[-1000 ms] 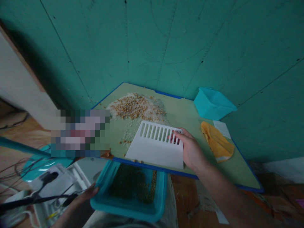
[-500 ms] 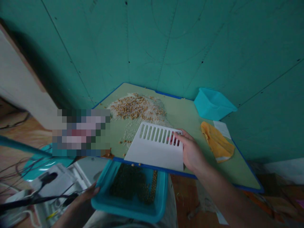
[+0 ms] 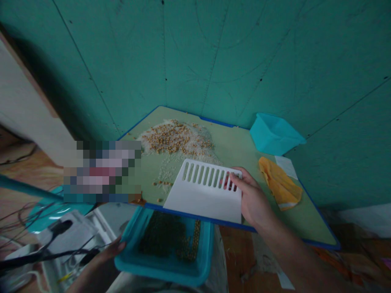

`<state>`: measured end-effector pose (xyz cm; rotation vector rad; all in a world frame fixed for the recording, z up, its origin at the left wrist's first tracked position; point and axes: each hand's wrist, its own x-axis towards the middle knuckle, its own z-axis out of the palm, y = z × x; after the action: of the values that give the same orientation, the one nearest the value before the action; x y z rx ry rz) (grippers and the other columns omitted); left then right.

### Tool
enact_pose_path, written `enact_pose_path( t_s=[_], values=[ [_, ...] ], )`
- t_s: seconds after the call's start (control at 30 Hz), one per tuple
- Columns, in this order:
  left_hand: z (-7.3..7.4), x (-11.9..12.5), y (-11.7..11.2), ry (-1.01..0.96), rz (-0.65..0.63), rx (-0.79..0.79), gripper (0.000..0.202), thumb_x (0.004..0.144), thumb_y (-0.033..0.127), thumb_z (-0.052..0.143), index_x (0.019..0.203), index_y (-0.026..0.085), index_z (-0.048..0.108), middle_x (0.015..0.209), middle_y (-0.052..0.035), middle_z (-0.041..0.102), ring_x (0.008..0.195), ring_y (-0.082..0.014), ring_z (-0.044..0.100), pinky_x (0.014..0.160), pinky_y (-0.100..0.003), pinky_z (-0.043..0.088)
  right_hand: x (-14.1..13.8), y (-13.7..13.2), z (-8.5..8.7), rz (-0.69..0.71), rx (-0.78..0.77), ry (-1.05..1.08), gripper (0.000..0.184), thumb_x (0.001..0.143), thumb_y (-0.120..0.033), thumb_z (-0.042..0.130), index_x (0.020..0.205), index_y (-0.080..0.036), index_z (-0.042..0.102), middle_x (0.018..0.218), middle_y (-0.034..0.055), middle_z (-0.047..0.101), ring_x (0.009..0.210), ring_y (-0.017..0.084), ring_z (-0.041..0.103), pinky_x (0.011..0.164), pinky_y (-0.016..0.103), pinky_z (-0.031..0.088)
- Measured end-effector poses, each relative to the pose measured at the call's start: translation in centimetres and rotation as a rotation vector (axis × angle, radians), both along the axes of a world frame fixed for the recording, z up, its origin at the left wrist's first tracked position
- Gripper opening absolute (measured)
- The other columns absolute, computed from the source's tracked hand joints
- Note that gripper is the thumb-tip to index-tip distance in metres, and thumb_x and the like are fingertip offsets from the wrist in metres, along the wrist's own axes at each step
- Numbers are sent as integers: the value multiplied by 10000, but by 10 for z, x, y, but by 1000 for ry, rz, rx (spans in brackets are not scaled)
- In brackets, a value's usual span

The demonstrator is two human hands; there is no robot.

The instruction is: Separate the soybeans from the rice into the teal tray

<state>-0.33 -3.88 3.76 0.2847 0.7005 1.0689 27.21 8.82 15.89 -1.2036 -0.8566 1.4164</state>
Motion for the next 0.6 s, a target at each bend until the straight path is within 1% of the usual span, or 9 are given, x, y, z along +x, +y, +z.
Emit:
enact_pose_path(
  t_s=[0.07, 0.13, 0.27, 0.37, 0.5, 0.6],
  values=[
    [1, 1, 1, -6, -7, -2, 316, 745, 303, 582, 1053, 331, 645, 1037, 44, 721, 1253, -250, 378, 1082, -376, 182, 3, 1, -2, -1, 27, -7, 153, 661, -288, 680, 735, -216, 567, 587, -37, 601, 521, 118, 549, 528, 239, 422],
    [2, 2, 1, -3, -17, 17, 331, 745, 314, 578, 1070, 337, 634, 1075, 57, 704, 1266, -242, 358, 1081, -359, 188, 6, 4, -4, -17, 53, -13, 161, 658, -295, 684, 745, -222, 570, 601, -37, 606, 529, 121, 557, 537, 247, 431],
    [-1, 0, -1, 15, -12, 36, 366, 738, 320, 580, 1102, 319, 616, 1168, 68, 651, 1284, -225, 324, 1080, -320, 185, 12, 15, -6, -108, 97, -21, 183, 632, -275, 694, 764, -227, 576, 616, -38, 614, 564, 136, 578, 589, 281, 459],
    [-1, -2, -3, 26, 16, -1, 350, 755, 297, 560, 1097, 342, 613, 1150, 88, 661, 1273, -209, 347, 1081, -311, 168, 13, 19, -4, -158, 109, 3, 155, 622, -239, 685, 726, -219, 572, 590, -40, 605, 564, 142, 580, 623, 307, 469],
    [9, -3, -2, 43, 14, -51, 363, 724, 297, 606, 1079, 374, 618, 1034, 112, 714, 1263, -200, 364, 1080, -292, 157, 5, 16, 0, -126, 74, 34, 135, 630, -229, 667, 716, -211, 564, 569, -31, 597, 596, 165, 592, 631, 323, 473],
    [17, -1, -1, 32, 10, -68, 371, 693, 310, 638, 1058, 376, 632, 1022, 107, 720, 1253, -211, 380, 1071, -280, 185, -6, 12, 0, -71, 62, 40, 143, 641, -238, 663, 727, -212, 552, 561, -32, 590, 590, 167, 591, 605, 313, 468]
  ],
)
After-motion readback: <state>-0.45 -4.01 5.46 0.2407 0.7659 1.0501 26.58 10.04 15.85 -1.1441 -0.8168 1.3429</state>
